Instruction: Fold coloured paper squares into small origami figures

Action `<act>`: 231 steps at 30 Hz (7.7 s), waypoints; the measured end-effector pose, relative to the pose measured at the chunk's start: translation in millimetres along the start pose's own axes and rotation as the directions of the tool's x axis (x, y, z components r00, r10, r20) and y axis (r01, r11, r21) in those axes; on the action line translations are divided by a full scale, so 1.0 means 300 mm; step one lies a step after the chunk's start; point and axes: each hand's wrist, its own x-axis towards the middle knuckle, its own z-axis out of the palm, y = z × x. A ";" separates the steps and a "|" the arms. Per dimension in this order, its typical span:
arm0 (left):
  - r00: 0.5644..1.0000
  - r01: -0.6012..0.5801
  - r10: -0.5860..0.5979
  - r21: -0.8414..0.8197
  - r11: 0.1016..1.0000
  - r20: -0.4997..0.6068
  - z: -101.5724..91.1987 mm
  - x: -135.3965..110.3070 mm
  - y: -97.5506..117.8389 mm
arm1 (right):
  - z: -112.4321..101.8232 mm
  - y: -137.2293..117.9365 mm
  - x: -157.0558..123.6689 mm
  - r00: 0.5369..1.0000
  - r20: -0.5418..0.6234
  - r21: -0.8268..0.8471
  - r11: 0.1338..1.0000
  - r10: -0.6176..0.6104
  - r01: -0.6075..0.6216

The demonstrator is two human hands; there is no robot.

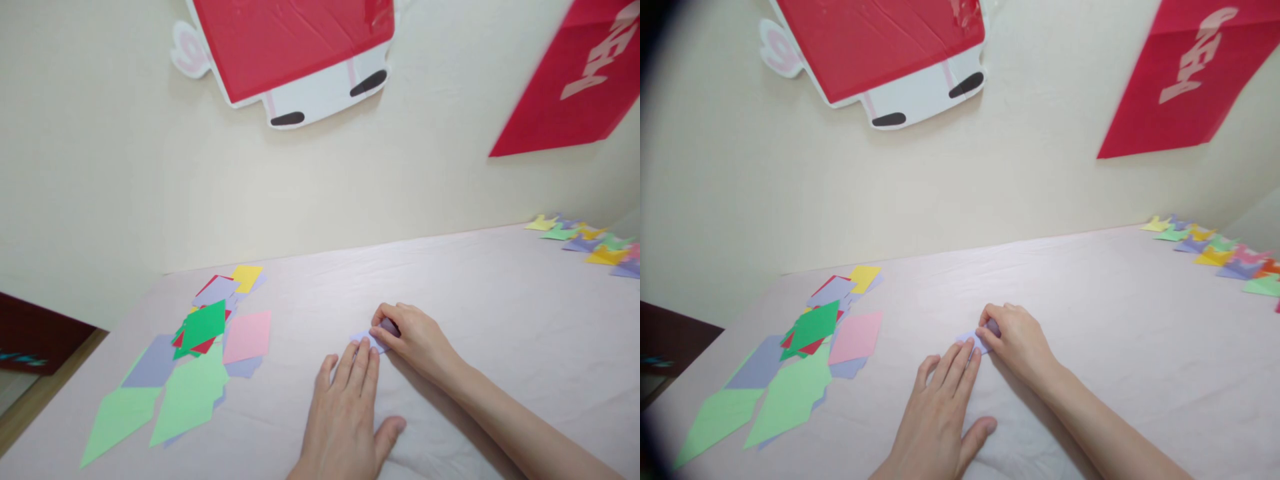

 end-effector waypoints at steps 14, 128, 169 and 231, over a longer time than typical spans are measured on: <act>1.000 0.012 -0.012 -0.022 1.000 0.004 -0.006 0.005 0.001 | 0.010 0.002 -0.003 1.000 -0.017 -0.020 1.000 -0.013 0.013; 0.966 -0.138 0.088 -0.196 0.971 -0.244 -0.037 0.098 -0.096 | -0.081 0.078 -0.094 0.818 -0.007 0.074 0.815 -0.576 0.575; 0.980 -0.055 0.068 0.077 0.996 -0.188 0.077 -0.057 0.006 | -0.008 -0.013 -0.019 0.983 0.080 0.131 0.979 -0.166 0.155; 0.994 0.062 -0.036 -0.264 0.963 0.100 -0.065 -0.026 0.000 | -0.007 0.011 -0.057 0.976 0.072 0.282 0.943 -0.206 0.178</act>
